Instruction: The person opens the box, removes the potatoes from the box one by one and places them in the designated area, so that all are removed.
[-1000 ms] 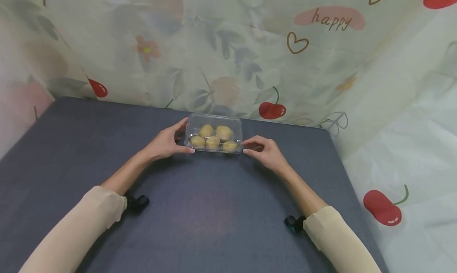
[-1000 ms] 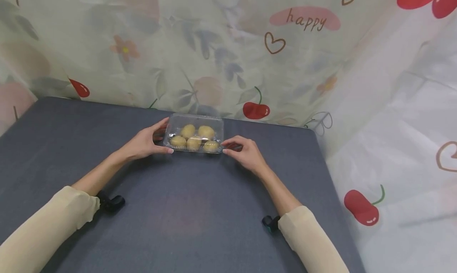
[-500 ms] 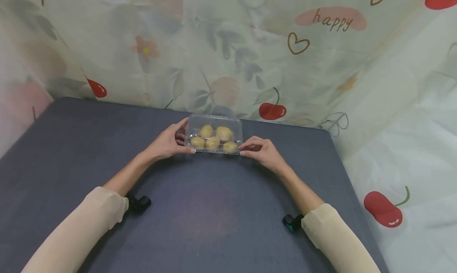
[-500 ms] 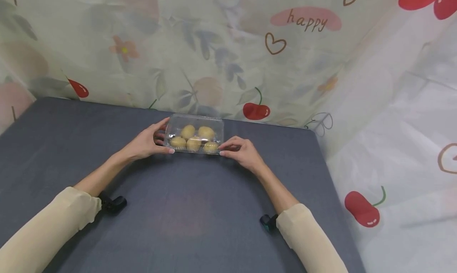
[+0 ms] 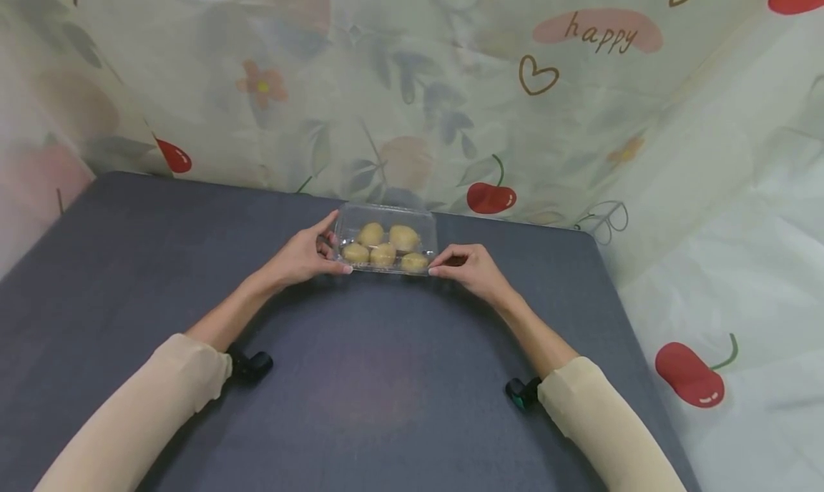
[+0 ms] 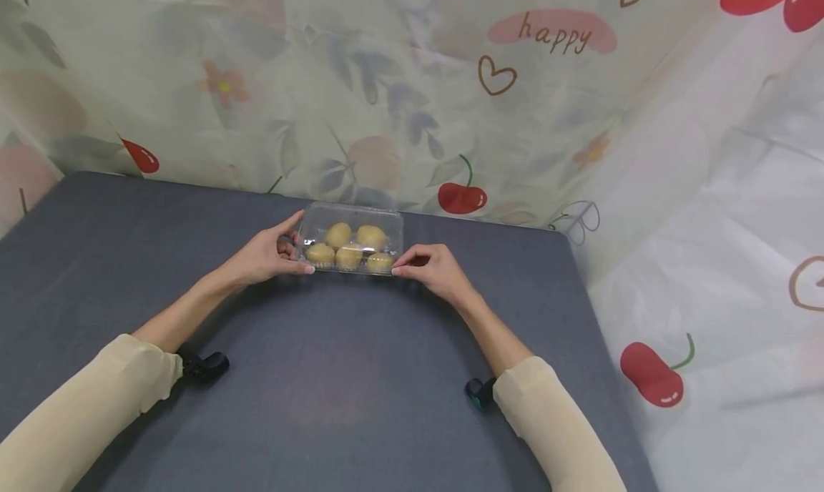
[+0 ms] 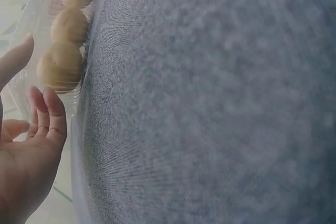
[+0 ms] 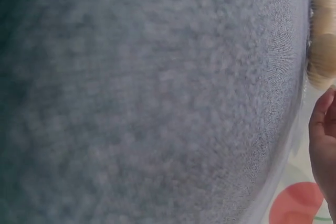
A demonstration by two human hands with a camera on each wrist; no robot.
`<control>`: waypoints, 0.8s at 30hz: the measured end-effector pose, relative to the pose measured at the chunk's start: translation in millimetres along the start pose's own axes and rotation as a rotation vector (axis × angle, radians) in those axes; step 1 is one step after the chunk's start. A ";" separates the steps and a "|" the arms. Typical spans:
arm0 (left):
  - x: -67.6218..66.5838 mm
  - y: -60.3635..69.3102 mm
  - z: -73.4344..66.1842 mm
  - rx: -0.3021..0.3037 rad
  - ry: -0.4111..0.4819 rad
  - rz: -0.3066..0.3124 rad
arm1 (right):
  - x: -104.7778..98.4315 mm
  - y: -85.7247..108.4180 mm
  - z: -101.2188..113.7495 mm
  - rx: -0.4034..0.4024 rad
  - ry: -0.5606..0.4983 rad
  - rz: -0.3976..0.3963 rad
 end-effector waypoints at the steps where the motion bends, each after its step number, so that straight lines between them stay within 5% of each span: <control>1: 0.0 0.0 0.2 -0.004 0.007 0.002 | -0.1 -0.3 -0.2 0.008 0.001 -0.002; 13: 1.2 0.4 2.3 -0.031 0.037 -0.015 | 2.8 5.5 28.4 0.010 -0.017 0.030; 24: 4.3 2.4 3.1 -0.020 0.103 -0.012 | 2.0 4.9 31.2 0.024 -0.044 0.054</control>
Point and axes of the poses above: each hand's wrist, its own y-axis away from the middle knuckle, its own x-axis out of the palm, z = x × y, the point moved 3 cm from there along -y, towards the middle knuckle, and after that the axes turned 3 degrees about -y, right-handed, at the moved point
